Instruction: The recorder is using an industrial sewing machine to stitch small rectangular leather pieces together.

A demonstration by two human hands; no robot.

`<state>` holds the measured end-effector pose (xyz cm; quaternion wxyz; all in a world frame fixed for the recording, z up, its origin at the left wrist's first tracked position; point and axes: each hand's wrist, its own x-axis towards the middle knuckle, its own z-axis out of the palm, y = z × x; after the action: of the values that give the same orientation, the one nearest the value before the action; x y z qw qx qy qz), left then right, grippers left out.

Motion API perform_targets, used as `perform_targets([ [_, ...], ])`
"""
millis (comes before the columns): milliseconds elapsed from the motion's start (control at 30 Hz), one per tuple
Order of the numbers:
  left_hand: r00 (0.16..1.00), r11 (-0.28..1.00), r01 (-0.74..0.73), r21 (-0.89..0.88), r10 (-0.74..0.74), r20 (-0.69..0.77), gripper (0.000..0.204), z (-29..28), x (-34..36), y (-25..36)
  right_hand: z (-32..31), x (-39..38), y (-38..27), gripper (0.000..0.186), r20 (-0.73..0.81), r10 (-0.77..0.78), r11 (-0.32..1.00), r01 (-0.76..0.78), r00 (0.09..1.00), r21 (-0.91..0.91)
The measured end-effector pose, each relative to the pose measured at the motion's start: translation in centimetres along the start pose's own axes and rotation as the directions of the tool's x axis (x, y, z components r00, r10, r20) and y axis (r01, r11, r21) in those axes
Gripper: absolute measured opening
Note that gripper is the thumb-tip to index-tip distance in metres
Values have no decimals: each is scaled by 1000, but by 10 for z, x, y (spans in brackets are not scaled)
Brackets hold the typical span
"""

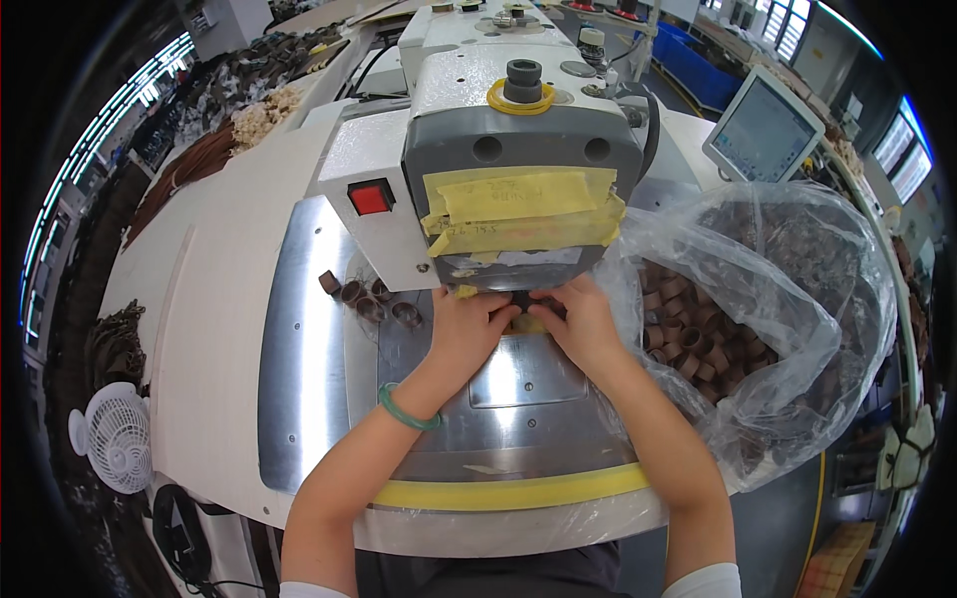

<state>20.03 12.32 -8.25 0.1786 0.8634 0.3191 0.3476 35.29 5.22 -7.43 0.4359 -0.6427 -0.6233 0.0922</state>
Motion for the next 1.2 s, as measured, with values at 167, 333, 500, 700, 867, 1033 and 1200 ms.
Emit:
perform_targets([
  [167,991,991,5,-136,13,130,12,-18,-9,3,-15,-6,0,17,140,-167,986,162,976,44],
  [333,946,950,-194,-246,247,210,13,-26,-12,4,-15,-15,-31,22,182,-43,992,63,982,-105],
  [500,973,937,-47,-345,121,197,15,-23,-7,7,-7,-20,-35,20,182,-75,973,112,980,-203],
  [700,967,939,-185,-290,226,116,17,-23,0,1,-19,-16,-34,17,356,-160,973,207,921,-99],
  [867,940,950,243,-195,-182,287,21,-22,-1,5,-16,0,-10,15,254,-215,963,248,943,-104],
  [1033,974,933,214,-291,-182,133,23,-7,4,4,-4,3,0,12,87,-246,940,259,965,-224],
  [1200,978,954,202,-222,-184,101,22,-6,2,5,-6,4,-1,12,67,-74,995,78,995,-59],
])
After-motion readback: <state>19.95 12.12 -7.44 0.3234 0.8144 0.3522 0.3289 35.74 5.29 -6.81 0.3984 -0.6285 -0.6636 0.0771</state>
